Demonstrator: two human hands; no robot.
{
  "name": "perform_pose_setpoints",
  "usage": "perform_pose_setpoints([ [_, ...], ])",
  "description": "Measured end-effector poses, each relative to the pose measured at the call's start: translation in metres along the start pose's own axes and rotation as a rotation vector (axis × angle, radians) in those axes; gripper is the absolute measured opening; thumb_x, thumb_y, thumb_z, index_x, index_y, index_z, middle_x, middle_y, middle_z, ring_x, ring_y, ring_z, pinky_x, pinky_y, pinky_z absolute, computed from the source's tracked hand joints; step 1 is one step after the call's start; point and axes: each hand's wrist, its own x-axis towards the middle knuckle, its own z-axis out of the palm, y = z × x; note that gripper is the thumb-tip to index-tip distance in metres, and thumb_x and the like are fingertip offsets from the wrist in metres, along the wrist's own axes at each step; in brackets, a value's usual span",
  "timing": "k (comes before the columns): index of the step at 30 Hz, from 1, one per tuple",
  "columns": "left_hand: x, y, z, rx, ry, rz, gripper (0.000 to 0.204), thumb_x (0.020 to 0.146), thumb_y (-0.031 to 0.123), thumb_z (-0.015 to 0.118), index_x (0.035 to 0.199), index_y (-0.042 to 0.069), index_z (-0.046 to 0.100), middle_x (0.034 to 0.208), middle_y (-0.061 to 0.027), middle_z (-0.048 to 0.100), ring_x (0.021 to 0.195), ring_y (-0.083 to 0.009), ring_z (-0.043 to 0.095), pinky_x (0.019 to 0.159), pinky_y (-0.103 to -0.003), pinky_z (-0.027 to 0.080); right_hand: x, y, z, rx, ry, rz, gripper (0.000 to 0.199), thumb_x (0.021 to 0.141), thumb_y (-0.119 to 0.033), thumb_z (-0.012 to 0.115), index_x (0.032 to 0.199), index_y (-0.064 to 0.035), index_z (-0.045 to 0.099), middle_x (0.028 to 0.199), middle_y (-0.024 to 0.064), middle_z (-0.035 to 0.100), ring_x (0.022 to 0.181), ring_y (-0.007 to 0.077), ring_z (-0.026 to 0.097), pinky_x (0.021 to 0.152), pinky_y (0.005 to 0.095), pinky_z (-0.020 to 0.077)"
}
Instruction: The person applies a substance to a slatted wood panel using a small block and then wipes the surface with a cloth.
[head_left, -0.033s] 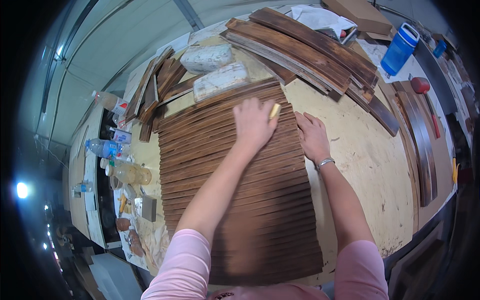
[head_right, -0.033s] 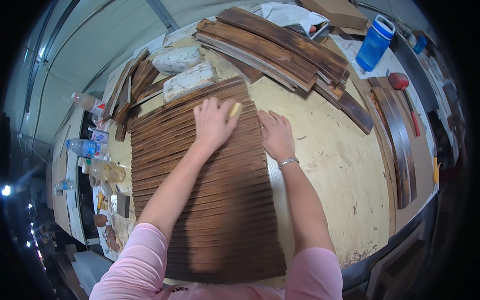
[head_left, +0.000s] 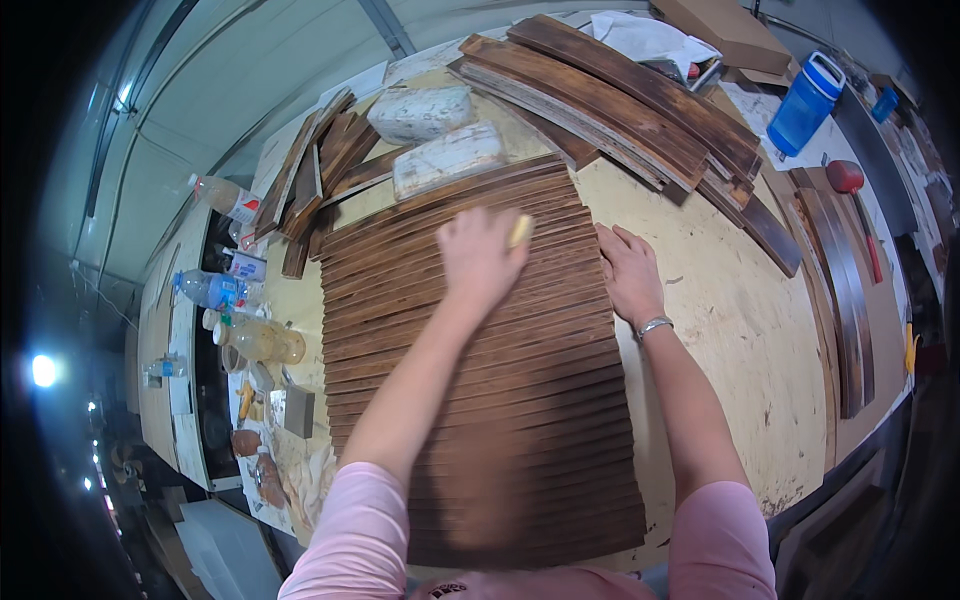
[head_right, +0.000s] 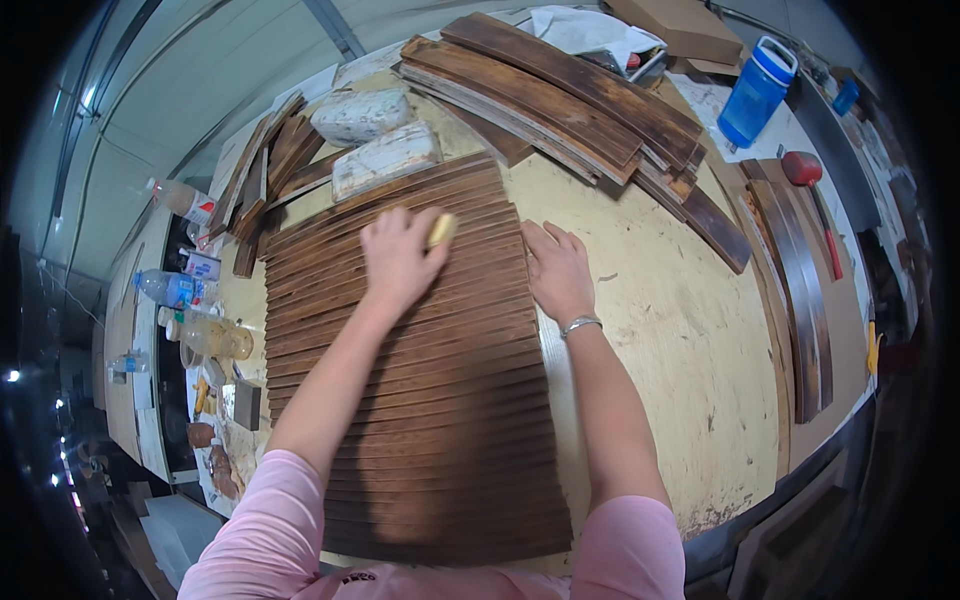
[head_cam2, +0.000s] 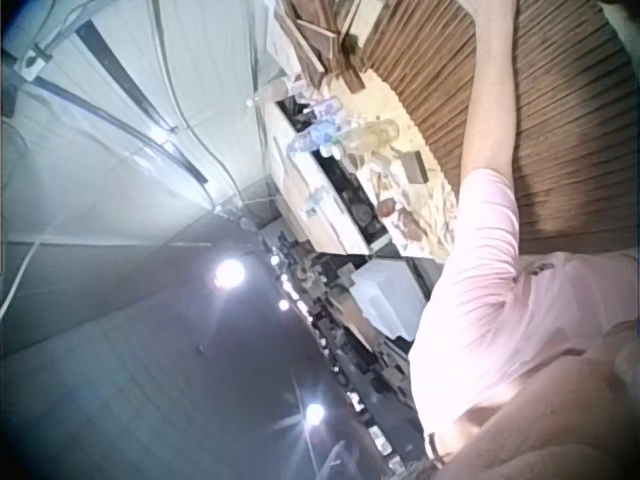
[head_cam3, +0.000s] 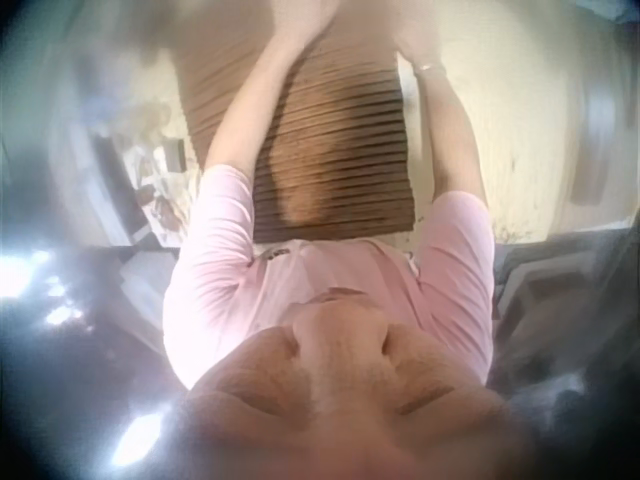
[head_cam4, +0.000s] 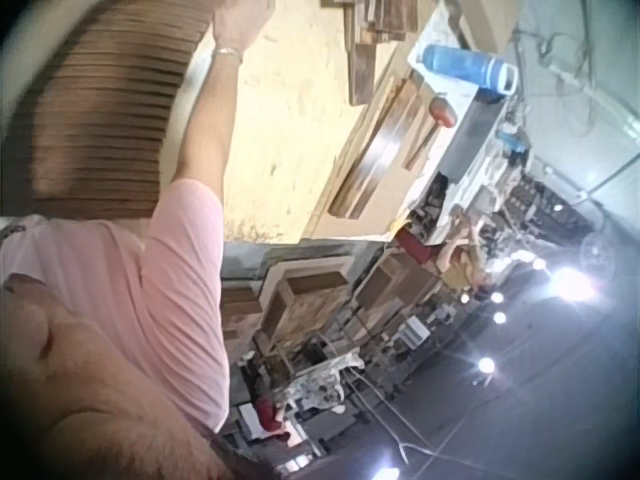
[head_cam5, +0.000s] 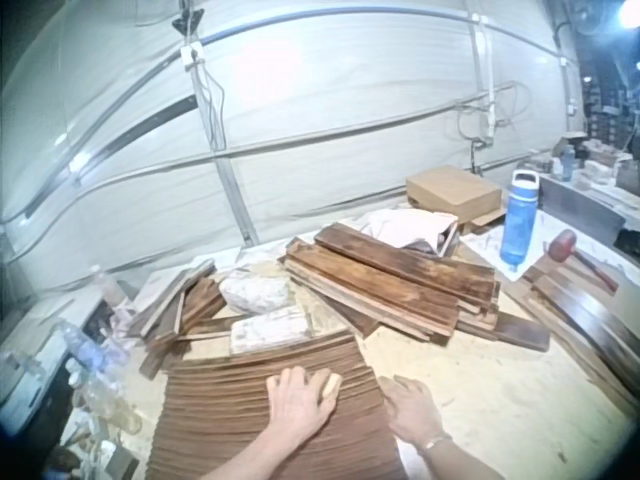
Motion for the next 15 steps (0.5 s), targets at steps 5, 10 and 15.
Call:
perform_pose_setpoints([
  [5,-0.081,-0.128,-0.060,0.190,0.004,-0.251,0.039,0.084,0.033,0.074,0.120,0.020,0.070,0.097,-0.0098,0.065,0.096,-0.0318,0.063,0.084,-0.050,0.046,0.001,0.002,0.004,-0.020,0.005,0.000,0.049,0.097,-0.014,0.053,0.146,-0.0127,0.054,0.150,0.0016,0.056,0.141,0.0236,0.046,0.121,0.0430,0.0289],
  [10,-0.128,-0.205,-0.096,0.385,0.113,-0.530,0.035,0.084,0.032,0.076,0.117,0.021,0.074,0.093,-0.0097,0.063,0.092,-0.0303,0.062,0.081,-0.047,0.045,0.003,-0.003,0.002,-0.015,0.002,0.004,0.047,0.098,-0.015,0.053,0.145,-0.0124,0.056,0.150,0.0019,0.057,0.140,0.0238,0.047,0.121,0.0426,0.0289],
  [15,-0.046,-0.079,-0.043,0.002,0.117,-0.189,0.030,0.082,0.027,0.077,0.111,0.019,0.074,0.093,-0.0074,0.063,0.092,-0.0269,0.062,0.081,-0.045,0.045,0.002,0.005,0.005,-0.017,0.012,-0.005,0.045,0.098,-0.015,0.053,0.143,-0.0113,0.058,0.149,0.0022,0.057,0.140,0.0240,0.047,0.121,0.0428,0.0298],
])
